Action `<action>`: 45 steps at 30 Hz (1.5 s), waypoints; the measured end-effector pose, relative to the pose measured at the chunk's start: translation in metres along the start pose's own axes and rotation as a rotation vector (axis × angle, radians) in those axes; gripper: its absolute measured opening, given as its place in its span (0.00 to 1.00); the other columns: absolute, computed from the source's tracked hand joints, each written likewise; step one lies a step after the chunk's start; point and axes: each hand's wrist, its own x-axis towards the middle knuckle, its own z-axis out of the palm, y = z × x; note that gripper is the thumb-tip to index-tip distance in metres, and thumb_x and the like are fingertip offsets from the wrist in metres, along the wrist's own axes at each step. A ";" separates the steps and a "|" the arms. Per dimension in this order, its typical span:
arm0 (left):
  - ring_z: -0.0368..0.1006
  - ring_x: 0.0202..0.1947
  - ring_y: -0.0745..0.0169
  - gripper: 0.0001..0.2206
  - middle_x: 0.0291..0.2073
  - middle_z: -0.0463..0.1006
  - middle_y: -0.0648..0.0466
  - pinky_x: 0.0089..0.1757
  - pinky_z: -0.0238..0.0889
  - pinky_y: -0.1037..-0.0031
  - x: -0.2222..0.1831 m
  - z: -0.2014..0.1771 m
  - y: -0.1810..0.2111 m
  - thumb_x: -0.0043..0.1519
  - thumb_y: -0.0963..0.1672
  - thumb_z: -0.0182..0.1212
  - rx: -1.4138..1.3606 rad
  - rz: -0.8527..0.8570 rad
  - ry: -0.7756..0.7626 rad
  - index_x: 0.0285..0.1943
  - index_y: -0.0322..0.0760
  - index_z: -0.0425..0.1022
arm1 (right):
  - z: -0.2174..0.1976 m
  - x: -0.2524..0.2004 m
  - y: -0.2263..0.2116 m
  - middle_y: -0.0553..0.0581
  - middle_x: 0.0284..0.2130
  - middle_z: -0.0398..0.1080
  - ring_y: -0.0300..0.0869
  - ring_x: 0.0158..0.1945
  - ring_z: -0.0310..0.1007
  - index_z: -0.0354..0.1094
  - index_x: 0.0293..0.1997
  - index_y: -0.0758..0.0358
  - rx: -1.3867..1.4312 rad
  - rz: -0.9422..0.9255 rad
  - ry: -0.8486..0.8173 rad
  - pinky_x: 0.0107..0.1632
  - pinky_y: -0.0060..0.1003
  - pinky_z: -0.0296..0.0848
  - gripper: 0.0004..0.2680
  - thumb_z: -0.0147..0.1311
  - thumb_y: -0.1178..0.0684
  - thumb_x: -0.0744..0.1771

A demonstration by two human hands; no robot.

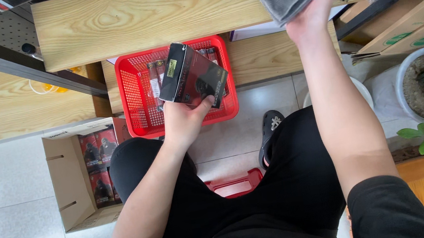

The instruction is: The person wipes a screen protector box with a cloth, removes a screen protector from a white sleeve, and kemudian slides the protector back into the sleeve before placing it aside.

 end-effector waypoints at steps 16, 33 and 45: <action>0.79 0.36 0.59 0.22 0.41 0.82 0.49 0.35 0.75 0.73 -0.001 -0.014 0.020 0.52 0.42 0.66 0.094 -0.037 -0.128 0.56 0.34 0.69 | -0.047 0.019 -0.007 0.49 0.52 0.63 0.40 0.52 0.62 0.61 0.47 0.46 -0.805 -0.224 0.382 0.44 0.41 0.65 0.17 0.52 0.44 0.55; 0.70 0.53 0.29 0.37 0.51 0.73 0.35 0.51 0.63 0.44 0.005 -0.010 0.001 0.49 0.35 0.69 0.103 0.464 0.075 0.68 0.32 0.53 | -0.039 -0.112 0.081 0.65 0.43 0.68 0.49 0.44 0.74 0.61 0.56 0.70 -0.908 -0.492 -0.814 0.41 0.37 0.80 0.15 0.61 0.62 0.65; 0.62 0.60 0.43 0.51 0.59 0.64 0.46 0.58 0.54 0.50 0.011 0.012 -0.020 0.37 0.43 0.80 0.554 0.634 0.295 0.73 0.40 0.53 | -0.036 -0.140 0.082 0.66 0.40 0.68 0.47 0.41 0.75 0.61 0.55 0.72 -1.014 -0.622 -0.822 0.38 0.38 0.79 0.13 0.56 0.58 0.67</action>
